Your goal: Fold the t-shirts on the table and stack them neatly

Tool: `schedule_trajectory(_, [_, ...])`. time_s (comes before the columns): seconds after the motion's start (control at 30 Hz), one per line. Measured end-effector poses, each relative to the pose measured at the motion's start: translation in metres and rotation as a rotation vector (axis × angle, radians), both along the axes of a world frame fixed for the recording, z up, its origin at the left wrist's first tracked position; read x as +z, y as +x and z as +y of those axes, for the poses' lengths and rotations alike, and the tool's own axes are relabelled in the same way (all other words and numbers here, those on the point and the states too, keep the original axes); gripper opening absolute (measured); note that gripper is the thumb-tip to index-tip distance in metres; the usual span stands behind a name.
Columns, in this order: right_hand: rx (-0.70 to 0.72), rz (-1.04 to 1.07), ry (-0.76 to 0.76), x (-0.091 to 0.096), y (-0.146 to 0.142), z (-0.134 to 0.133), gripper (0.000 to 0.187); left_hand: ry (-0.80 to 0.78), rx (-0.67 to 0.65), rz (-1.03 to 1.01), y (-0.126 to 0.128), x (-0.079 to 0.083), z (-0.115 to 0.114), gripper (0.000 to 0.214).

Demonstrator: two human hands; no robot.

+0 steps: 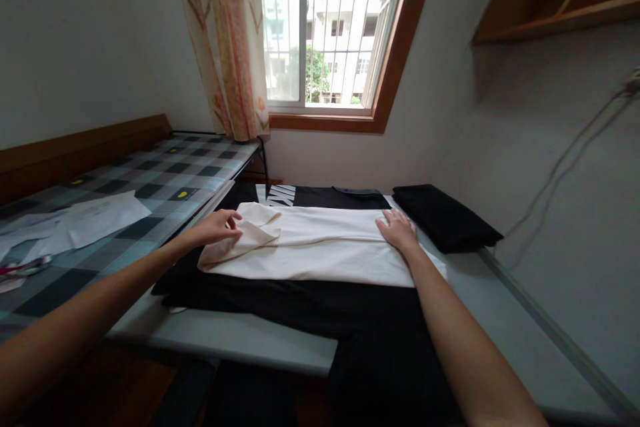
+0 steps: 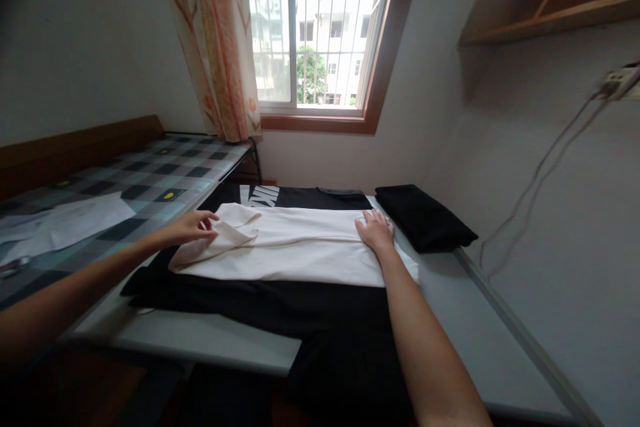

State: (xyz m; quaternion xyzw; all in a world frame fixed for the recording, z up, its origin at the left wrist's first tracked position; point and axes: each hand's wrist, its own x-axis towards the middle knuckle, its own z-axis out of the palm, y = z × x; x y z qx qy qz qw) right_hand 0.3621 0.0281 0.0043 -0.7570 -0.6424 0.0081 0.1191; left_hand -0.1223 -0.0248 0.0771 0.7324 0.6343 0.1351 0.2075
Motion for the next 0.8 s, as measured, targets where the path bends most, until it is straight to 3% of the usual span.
schedule_trajectory(0.1, [0.005,0.006,0.0,0.0,0.0,0.0,0.055,0.042,-0.045,0.019,-0.002,0.004,-0.007,0.04])
schedule_trajectory(0.3, [0.004,0.012,0.002,0.001,0.001,-0.001,0.055,0.097,-0.008,0.139,-0.002,0.0,-0.011,0.065])
schedule_trajectory(0.43, [0.007,0.013,0.008,0.001,0.0,-0.001,0.055,0.077,-0.033,0.163,0.01,-0.01,-0.007,0.07])
schedule_trajectory(0.6, [0.008,0.021,0.018,-0.002,0.002,0.001,0.055,0.027,-0.065,0.231,0.024,-0.009,-0.005,0.047])
schedule_trajectory(0.7, [0.01,0.022,0.024,-0.002,0.002,0.002,0.054,0.118,-0.071,0.205,0.024,-0.001,-0.008,0.025])
schedule_trajectory(0.8, [0.012,0.021,0.022,-0.001,0.002,0.001,0.054,0.234,-0.089,0.145,0.02,0.008,-0.012,0.02])
